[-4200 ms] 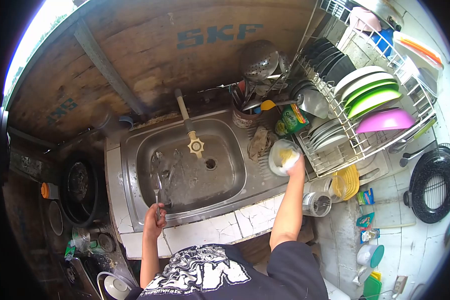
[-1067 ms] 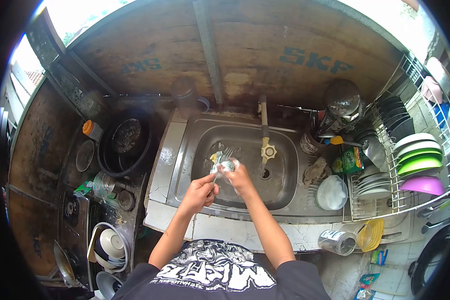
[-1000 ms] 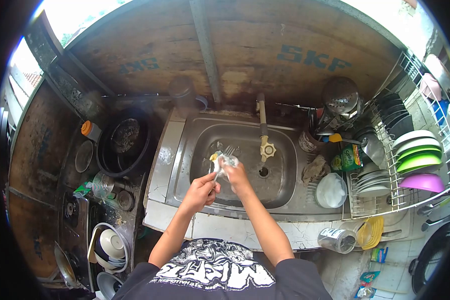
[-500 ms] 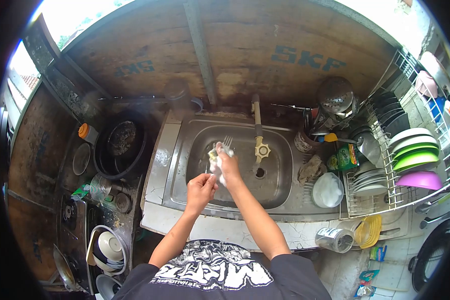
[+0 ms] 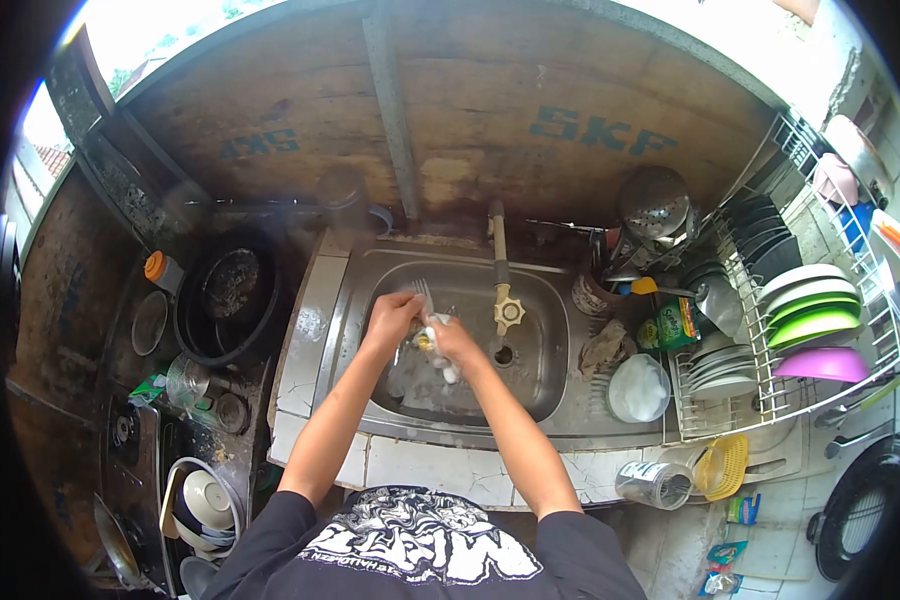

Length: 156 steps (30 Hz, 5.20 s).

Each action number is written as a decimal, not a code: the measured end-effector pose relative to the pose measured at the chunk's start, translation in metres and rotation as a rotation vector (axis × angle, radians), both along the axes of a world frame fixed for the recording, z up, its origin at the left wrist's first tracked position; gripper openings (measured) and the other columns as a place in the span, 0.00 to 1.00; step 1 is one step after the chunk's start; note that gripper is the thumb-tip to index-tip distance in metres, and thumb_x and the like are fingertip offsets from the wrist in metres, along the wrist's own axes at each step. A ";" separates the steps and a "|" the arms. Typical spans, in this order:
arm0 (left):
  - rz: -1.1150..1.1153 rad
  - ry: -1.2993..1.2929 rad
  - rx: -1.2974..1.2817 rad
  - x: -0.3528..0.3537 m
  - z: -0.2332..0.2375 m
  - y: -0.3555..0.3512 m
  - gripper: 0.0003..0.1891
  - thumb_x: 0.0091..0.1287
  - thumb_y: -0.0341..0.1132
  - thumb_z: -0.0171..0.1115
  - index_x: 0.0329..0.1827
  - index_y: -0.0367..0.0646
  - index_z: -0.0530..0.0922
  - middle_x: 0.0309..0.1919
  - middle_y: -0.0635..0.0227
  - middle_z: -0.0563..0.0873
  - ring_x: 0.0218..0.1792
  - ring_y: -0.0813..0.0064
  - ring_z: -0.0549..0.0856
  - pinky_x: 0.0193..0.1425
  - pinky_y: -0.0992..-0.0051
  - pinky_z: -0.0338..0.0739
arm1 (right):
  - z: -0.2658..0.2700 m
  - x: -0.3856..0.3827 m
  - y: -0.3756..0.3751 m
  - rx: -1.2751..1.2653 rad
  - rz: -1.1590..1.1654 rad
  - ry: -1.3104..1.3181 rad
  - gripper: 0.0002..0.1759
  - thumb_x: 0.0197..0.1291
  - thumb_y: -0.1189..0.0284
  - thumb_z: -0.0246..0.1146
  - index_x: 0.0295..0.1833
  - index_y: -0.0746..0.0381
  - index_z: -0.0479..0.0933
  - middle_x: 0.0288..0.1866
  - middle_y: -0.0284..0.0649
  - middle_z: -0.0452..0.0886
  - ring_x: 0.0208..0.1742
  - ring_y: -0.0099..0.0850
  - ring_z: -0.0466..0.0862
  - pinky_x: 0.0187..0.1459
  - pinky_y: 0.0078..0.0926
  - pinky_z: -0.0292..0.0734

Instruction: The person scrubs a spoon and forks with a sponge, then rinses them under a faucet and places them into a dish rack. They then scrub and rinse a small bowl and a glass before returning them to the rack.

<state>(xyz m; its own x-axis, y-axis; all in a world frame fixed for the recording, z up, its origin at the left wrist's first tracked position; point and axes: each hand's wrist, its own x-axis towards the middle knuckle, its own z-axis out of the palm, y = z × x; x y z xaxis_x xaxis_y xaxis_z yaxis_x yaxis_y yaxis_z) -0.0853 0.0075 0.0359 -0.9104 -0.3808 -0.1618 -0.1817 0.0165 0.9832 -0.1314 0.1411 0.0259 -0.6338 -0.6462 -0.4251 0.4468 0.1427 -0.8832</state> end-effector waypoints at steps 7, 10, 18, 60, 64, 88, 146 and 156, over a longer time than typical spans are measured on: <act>0.211 0.121 0.116 -0.024 0.003 -0.014 0.11 0.65 0.35 0.56 0.35 0.33 0.79 0.25 0.69 0.79 0.25 0.79 0.78 0.31 0.78 0.76 | 0.017 0.036 0.029 -0.106 0.126 -0.206 0.15 0.66 0.59 0.52 0.36 0.59 0.71 0.21 0.31 0.70 0.13 0.19 0.65 0.11 0.17 0.55; 0.262 0.137 0.407 -0.016 0.013 -0.009 0.10 0.68 0.33 0.51 0.41 0.32 0.74 0.30 0.64 0.79 0.26 0.72 0.81 0.30 0.73 0.81 | 0.025 0.021 0.045 0.061 0.139 -0.073 0.16 0.65 0.59 0.53 0.37 0.63 0.72 0.20 0.31 0.70 0.12 0.19 0.65 0.11 0.18 0.56; 0.140 0.088 0.535 -0.002 0.011 -0.018 0.10 0.66 0.24 0.46 0.46 0.29 0.72 0.36 0.59 0.80 0.31 0.71 0.82 0.34 0.75 0.80 | 0.024 -0.029 0.036 -0.061 -0.160 0.574 0.27 0.61 0.68 0.57 0.64 0.65 0.62 0.48 0.46 0.79 0.45 0.31 0.79 0.46 0.26 0.73; 0.089 0.625 -0.961 0.049 0.052 0.020 0.08 0.47 0.20 0.63 0.26 0.37 0.71 0.26 0.59 0.79 0.32 0.56 0.80 0.37 0.64 0.75 | 0.096 0.008 0.027 0.235 0.154 1.444 0.20 0.43 0.80 0.59 0.47 0.67 0.78 0.48 0.46 0.79 0.47 0.45 0.77 0.52 0.35 0.73; 0.087 0.633 -0.963 0.056 0.053 0.021 0.09 0.48 0.19 0.63 0.27 0.36 0.71 0.32 0.57 0.81 0.35 0.55 0.80 0.37 0.64 0.76 | 0.073 0.005 0.035 0.346 -0.026 1.561 0.20 0.44 0.81 0.58 0.48 0.68 0.77 0.49 0.46 0.79 0.48 0.46 0.77 0.53 0.36 0.72; -0.219 -0.244 0.377 -0.009 -0.145 0.098 0.11 0.59 0.25 0.56 0.42 0.25 0.76 0.27 0.58 0.83 0.27 0.71 0.83 0.26 0.76 0.77 | -0.081 -0.027 0.205 0.554 -0.586 0.685 0.16 0.53 0.71 0.60 0.47 0.67 0.76 0.38 0.52 0.82 0.44 0.39 0.84 0.44 0.29 0.77; -0.193 -0.245 0.666 -0.047 -0.179 0.096 0.10 0.58 0.22 0.61 0.43 0.29 0.76 0.39 0.59 0.82 0.41 0.65 0.84 0.49 0.70 0.81 | -0.030 -0.056 0.167 0.154 -0.515 0.297 0.13 0.56 0.78 0.61 0.48 0.70 0.78 0.37 0.39 0.82 0.35 0.22 0.81 0.40 0.17 0.77; -0.116 -0.284 0.562 -0.097 -0.128 0.133 0.04 0.61 0.31 0.61 0.35 0.41 0.76 0.29 0.64 0.83 0.25 0.74 0.83 0.25 0.75 0.79 | 0.037 -0.053 0.246 0.142 -0.746 0.549 0.17 0.62 0.76 0.57 0.56 0.70 0.72 0.51 0.43 0.77 0.51 0.28 0.77 0.52 0.29 0.77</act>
<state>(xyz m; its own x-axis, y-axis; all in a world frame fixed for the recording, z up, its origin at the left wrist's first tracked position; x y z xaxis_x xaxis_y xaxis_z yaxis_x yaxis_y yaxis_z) -0.1823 0.1405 -0.0925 -0.8326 -0.0694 -0.5496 -0.4647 -0.4525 0.7611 -0.1839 0.3868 0.0630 -0.9990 0.0430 0.0126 -0.0079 0.1097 -0.9939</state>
